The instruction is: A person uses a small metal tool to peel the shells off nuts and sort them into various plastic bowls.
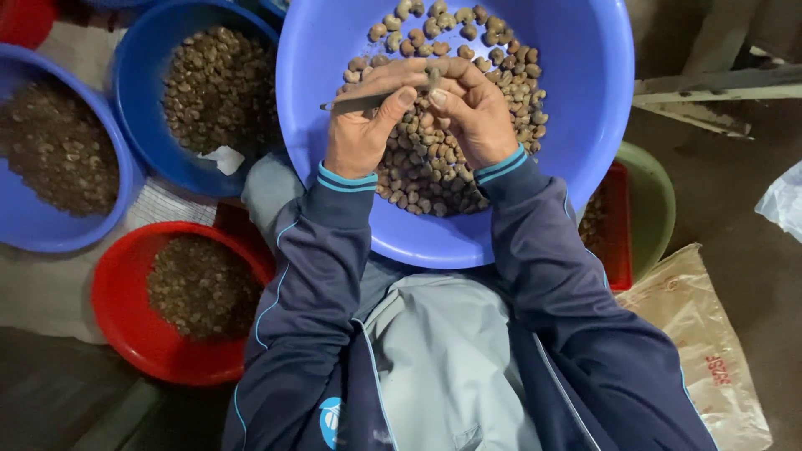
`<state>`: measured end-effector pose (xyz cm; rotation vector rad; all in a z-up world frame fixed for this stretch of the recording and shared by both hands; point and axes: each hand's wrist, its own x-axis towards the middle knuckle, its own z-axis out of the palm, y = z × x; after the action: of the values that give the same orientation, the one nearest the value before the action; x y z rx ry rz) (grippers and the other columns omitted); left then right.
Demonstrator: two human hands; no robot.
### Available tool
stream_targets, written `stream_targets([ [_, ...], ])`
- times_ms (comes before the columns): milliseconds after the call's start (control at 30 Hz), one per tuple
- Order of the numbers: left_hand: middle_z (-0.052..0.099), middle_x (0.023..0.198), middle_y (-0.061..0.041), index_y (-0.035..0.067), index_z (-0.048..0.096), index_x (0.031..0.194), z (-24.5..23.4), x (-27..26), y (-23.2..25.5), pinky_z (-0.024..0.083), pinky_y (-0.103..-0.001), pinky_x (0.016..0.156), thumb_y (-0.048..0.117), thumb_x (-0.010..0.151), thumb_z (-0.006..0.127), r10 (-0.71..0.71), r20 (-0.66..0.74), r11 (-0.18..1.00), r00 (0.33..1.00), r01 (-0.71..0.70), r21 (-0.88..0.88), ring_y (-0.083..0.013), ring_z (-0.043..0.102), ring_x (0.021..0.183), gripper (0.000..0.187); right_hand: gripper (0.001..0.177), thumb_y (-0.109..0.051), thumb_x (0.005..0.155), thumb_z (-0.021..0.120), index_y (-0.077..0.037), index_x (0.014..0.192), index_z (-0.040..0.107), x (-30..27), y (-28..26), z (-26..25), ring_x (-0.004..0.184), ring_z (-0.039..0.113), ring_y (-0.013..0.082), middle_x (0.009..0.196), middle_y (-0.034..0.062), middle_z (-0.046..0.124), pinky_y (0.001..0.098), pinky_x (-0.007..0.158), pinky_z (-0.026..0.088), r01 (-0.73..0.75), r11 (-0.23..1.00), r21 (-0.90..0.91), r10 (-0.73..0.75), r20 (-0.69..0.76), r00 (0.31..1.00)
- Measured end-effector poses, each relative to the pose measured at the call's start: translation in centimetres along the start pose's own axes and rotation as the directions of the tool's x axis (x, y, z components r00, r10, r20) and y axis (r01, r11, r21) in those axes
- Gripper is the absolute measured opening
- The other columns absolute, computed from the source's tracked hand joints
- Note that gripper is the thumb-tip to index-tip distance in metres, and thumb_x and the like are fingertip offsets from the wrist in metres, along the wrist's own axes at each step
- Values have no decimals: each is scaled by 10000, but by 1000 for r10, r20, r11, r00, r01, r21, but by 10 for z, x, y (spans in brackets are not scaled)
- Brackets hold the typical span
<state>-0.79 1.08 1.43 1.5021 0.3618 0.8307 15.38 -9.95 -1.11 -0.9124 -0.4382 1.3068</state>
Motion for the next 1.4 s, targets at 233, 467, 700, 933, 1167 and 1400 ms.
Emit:
stream_targets([
  [233, 685, 1285, -75, 59, 724, 1169, 2, -3, -6, 555, -342, 1111, 144, 1025, 709, -22, -14, 999, 1000, 21, -50, -220, 655, 1230, 168, 391, -52, 983, 737, -14, 1327, 555, 2, 8, 1, 820, 687, 173, 1122, 103, 710, 266, 752, 609, 94, 995, -19, -94, -29, 995],
  [467, 713, 1266, -69, 73, 733, 1181, 3, -3, -3, 534, -279, 903, 198, 1026, 714, -59, -47, 998, 997, 58, -34, -158, 632, 1010, 200, 350, -39, 987, 734, -33, 1278, 540, 2, 12, 4, 799, 694, 175, 1034, 89, 703, 279, 751, 623, 165, 983, -85, -169, -38, 985],
  [700, 722, 1264, -77, 57, 725, 1185, 1, -3, -5, 592, -288, 965, 209, 1038, 700, -64, -54, 996, 996, 61, -58, -180, 702, 1105, 213, 331, -32, 1014, 712, -26, 1307, 559, 2, 18, 2, 940, 667, 156, 1112, 94, 675, 291, 790, 628, 271, 942, -199, -284, -37, 958],
  [933, 563, 768, 31, 78, 760, 1182, 3, -5, 0, 338, -229, 596, 267, 1031, 707, -148, -129, 989, 980, 148, -13, -76, 406, 652, 248, 391, 33, 1016, 711, -8, 1357, 524, -3, 14, 13, 869, 648, 158, 1051, 96, 646, 281, 801, 609, 332, 830, -449, -389, -39, 920],
  [1167, 706, 1038, -35, 62, 743, 1180, 3, -4, -4, 477, -250, 771, 237, 1031, 701, -100, -97, 995, 990, 101, 5, -129, 572, 860, 233, 355, -9, 1051, 676, 2, 1379, 540, -3, 10, 15, 954, 663, 160, 1132, 117, 679, 279, 827, 608, 347, 815, -464, -394, -3, 919],
  [1400, 724, 1246, -56, 91, 716, 1208, 1, -3, -5, 592, -297, 1073, 177, 1041, 701, -31, -68, 998, 997, 28, -55, -197, 705, 1172, 188, 370, -62, 1115, 586, 5, 1464, 484, -5, 14, 11, 930, 629, 176, 1142, 124, 660, 303, 825, 581, 373, 757, -536, -397, 75, 915],
])
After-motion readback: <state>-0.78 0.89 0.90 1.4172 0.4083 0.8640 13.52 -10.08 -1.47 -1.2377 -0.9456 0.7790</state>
